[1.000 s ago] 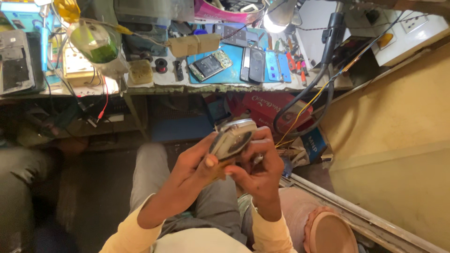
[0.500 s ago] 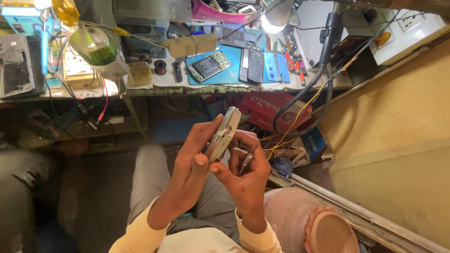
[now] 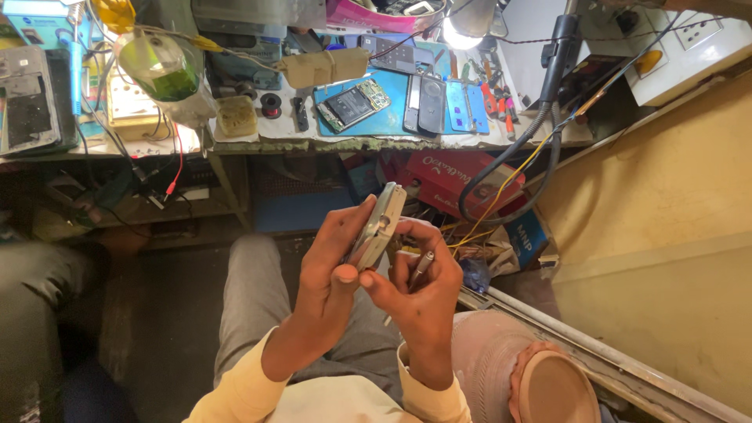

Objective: The person uses a white plastic pry tool and a red screwdriver to open the back cover of a small white electronic device. They remove a yellow battery, place it on the workbench, and continue prying and unscrewing the device casing.

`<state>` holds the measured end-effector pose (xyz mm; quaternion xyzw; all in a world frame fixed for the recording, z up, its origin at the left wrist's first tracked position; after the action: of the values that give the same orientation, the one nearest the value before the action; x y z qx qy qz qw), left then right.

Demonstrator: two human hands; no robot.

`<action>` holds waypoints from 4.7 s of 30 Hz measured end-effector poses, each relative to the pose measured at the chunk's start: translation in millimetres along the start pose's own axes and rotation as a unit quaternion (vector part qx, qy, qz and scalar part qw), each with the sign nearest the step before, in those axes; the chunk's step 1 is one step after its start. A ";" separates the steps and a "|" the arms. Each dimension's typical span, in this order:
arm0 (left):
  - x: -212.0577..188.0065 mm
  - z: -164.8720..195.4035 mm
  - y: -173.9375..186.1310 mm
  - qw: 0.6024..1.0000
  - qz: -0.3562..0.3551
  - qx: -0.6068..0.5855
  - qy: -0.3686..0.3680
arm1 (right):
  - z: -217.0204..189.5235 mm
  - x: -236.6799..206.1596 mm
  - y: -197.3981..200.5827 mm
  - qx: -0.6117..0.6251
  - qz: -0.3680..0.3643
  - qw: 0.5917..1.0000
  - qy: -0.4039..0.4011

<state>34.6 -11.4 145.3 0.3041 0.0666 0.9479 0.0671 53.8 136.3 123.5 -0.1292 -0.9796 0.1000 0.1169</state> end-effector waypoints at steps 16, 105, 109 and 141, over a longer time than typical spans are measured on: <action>-8.5 -6.8 -1.6 0.999 0.007 -0.041 0.023 | 1.5 -7.1 -7.9 0.038 -0.012 0.998 0.043; 10.7 -32.1 43.1 0.943 0.035 -0.294 0.149 | -53.9 -68.5 -28.4 -0.328 -0.160 0.920 0.147; 9.2 -30.4 43.1 0.946 0.033 -0.289 0.145 | -51.1 -71.4 -26.2 -0.307 -0.145 0.930 0.141; -13.7 -28.5 37.3 0.921 -0.082 -0.363 0.114 | -81.2 -69.7 14.1 -0.243 -0.083 0.929 0.267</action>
<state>25.7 -52.7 120.7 0.1427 -0.2505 0.9264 0.2424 143.2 143.8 183.5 -0.0935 -0.9139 -0.1889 0.3470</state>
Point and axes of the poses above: each hand's wrist, its own x-axis towards the middle knuckle, its own y-axis out of the back of the hand, z = x × y, the point moved 9 cm from there along x, towards the middle knuckle, and after that the axes turned 13 degrees about x, right-handed, at the moved point
